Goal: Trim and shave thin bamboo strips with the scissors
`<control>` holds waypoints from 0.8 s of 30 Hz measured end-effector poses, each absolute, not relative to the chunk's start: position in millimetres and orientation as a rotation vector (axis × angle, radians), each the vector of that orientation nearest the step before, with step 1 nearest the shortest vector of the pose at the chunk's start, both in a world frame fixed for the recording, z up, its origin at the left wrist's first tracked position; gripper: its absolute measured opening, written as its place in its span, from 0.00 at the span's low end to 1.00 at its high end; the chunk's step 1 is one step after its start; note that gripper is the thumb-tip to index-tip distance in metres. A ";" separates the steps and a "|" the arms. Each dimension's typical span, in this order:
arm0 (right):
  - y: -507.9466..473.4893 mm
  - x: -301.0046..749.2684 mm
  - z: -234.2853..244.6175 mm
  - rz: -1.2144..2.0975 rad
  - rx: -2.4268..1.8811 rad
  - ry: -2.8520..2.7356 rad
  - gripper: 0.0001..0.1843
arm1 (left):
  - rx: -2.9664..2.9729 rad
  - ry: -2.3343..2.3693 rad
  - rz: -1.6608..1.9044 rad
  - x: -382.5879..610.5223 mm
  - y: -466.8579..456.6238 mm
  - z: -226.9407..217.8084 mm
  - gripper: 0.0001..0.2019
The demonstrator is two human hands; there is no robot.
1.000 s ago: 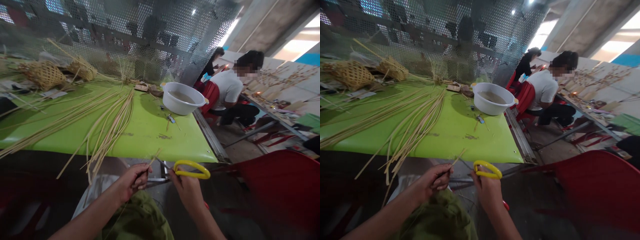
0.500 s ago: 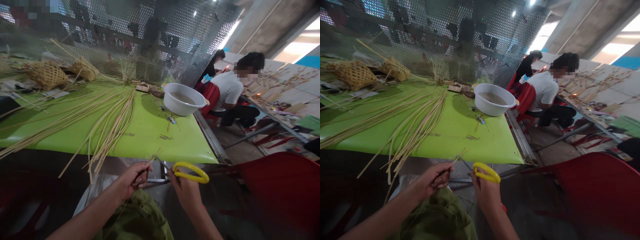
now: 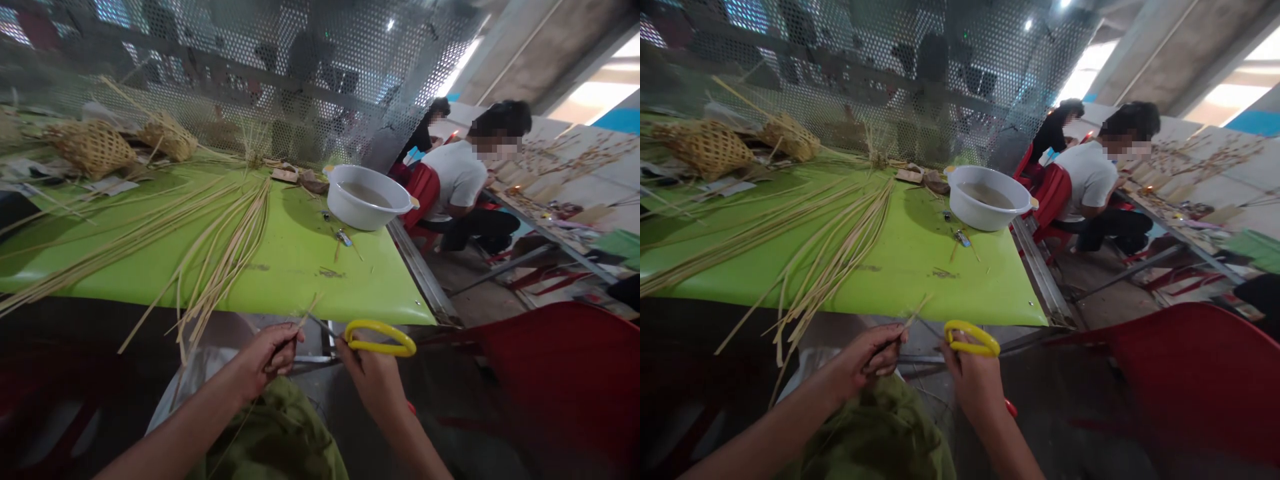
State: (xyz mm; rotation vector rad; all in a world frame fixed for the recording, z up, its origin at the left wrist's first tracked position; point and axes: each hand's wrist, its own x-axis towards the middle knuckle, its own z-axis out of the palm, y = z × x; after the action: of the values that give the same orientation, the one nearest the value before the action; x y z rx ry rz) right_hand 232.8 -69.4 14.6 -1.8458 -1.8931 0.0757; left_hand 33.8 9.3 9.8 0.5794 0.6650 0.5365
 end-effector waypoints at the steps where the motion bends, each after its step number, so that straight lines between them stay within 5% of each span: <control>1: -67.7 236.3 14.3 0.043 -1.892 -1.853 0.21 | 0.590 0.660 0.540 33.7 8.8 10.0 0.09; 16: -58.8 246.1 15.3 -0.050 -2.003 -1.766 0.28 | 1.003 0.884 0.543 33.9 6.9 15.9 0.15; 24: -63.9 237.3 19.9 -0.064 -1.929 -1.839 0.22 | 1.071 0.843 0.542 37.8 10.9 7.0 0.17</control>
State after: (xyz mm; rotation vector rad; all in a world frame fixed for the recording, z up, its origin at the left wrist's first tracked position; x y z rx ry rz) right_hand 237.3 -63.9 19.9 -1.9294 -1.8386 -0.0644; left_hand 37.8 10.9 7.0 1.0712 0.8432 0.5420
